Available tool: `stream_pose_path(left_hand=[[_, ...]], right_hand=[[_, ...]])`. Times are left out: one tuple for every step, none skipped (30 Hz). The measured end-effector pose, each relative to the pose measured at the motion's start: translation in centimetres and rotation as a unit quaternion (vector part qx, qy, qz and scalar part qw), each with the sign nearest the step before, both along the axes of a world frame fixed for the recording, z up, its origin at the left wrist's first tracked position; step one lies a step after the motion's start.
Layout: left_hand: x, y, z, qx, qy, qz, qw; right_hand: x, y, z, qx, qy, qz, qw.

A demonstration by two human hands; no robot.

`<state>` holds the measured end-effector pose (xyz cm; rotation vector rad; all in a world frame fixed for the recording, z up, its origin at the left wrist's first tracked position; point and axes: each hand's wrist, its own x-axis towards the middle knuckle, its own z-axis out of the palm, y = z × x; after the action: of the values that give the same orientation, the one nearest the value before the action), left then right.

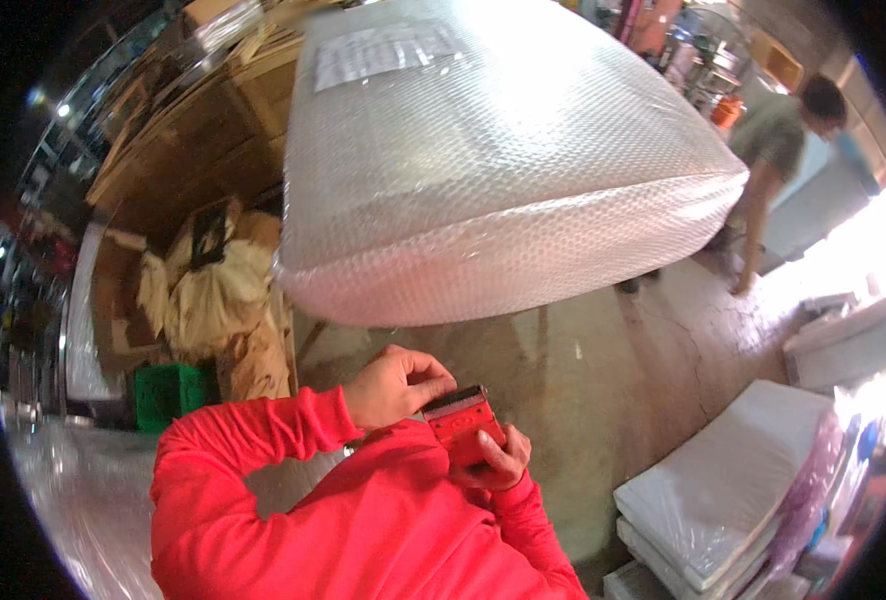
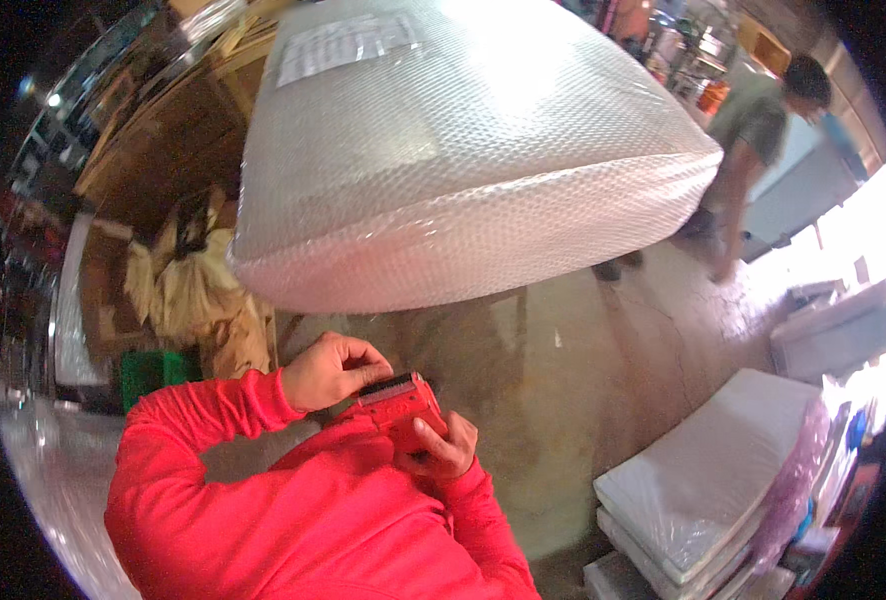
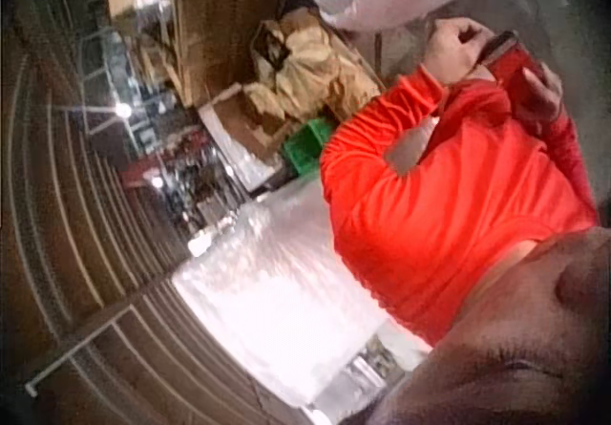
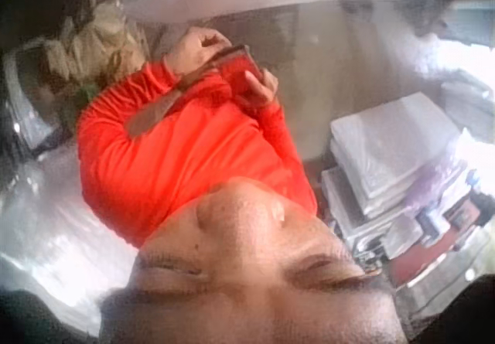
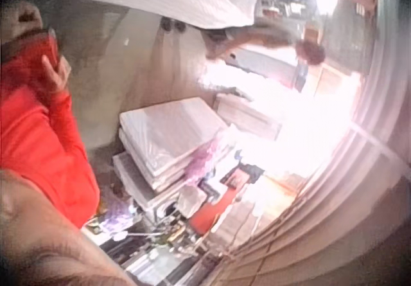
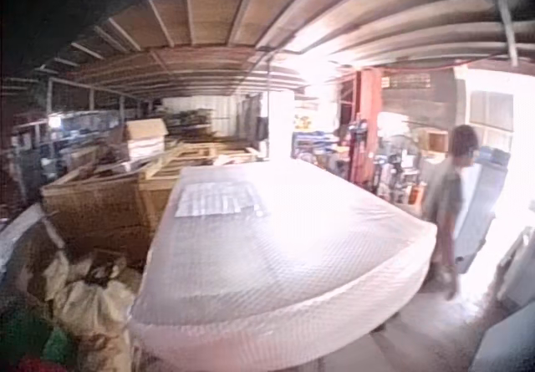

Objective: The person wraps a large piece of furniture with bubble wrap and secures it with packing tape. They pull the bubble wrap from a roll, cover the furniture, and use a tape gun to seal the edges.

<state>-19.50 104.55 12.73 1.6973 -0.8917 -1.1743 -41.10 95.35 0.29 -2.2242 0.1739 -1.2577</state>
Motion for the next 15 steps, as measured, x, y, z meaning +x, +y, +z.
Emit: stream_pose_path(left_hand=[[-0.6, 0.5, 0.0, -0.036, -0.002, 0.038, 0.999], [-1.4, 0.8, 0.4, -0.053, -0.058, 0.046, 0.996], [-1.8, 0.8, 1.1, -0.067, -0.112, 0.045, 0.990], [-1.9, 0.7, 2.2, -0.053, -0.162, 0.039, 0.985], [-1.9, 0.1, 3.3, -0.190, -0.307, 0.002, 0.932], [-1.4, -0.6, 4.7, -0.208, -0.362, 0.024, 0.908], [-0.4, -1.5, 6.2, -0.227, -0.416, 0.025, 0.880], [1.2, -2.6, 7.8, -0.178, -0.448, 0.058, 0.874], [3.0, -3.3, 9.1, -0.217, -0.533, 0.074, 0.815], [4.9, -4.6, 10.0, -0.207, -0.565, 0.048, 0.797], [6.8, -5.8, 10.2, -0.243, -0.602, 0.036, 0.760], [8.6, -7.0, 10.0, -0.230, -0.614, 0.036, 0.754], [10.1, -8.3, 9.3, -0.274, -0.637, 0.041, 0.719], [11.4, -9.2, 8.3, -0.221, -0.615, 0.056, 0.755], [12.4, -9.9, 7.4, -0.190, -0.602, 0.065, 0.773]], right_hand=[[-0.3, -0.1, -0.6, -0.009, 0.004, 0.012, 1.000], [-0.6, -0.3, -1.4, -0.005, 0.002, 0.026, 1.000], [-0.6, -0.3, -2.3, -0.010, 0.001, 0.034, 0.999], [-0.4, -0.2, -3.4, -0.016, 0.005, 0.040, 0.999], [-0.2, -0.1, -4.5, -0.013, -0.015, 0.008, 1.000], [0.4, 0.0, -5.5, -0.009, -0.028, -0.025, 0.999], [1.1, -0.1, -6.3, -0.014, -0.030, -0.054, 0.998], [2.1, -0.7, -6.9, -0.005, -0.020, -0.071, 0.997], [2.9, -0.8, -7.3, 0.004, 0.004, -0.079, 0.997], [4.3, -1.3, -7.4, -0.002, -0.025, -0.094, 0.995], [5.7, -1.6, -7.5, 0.025, 0.016, -0.088, 0.996], [7.5, -2.2, -7.5, 0.014, -0.029, -0.090, 0.995], [9.1, -2.9, -7.5, 0.036, 0.008, -0.090, 0.995], [10.3, -3.3, -7.5, 0.043, 0.013, -0.091, 0.995], [10.6, -3.4, -7.3, 0.062, 0.056, -0.086, 0.993]])
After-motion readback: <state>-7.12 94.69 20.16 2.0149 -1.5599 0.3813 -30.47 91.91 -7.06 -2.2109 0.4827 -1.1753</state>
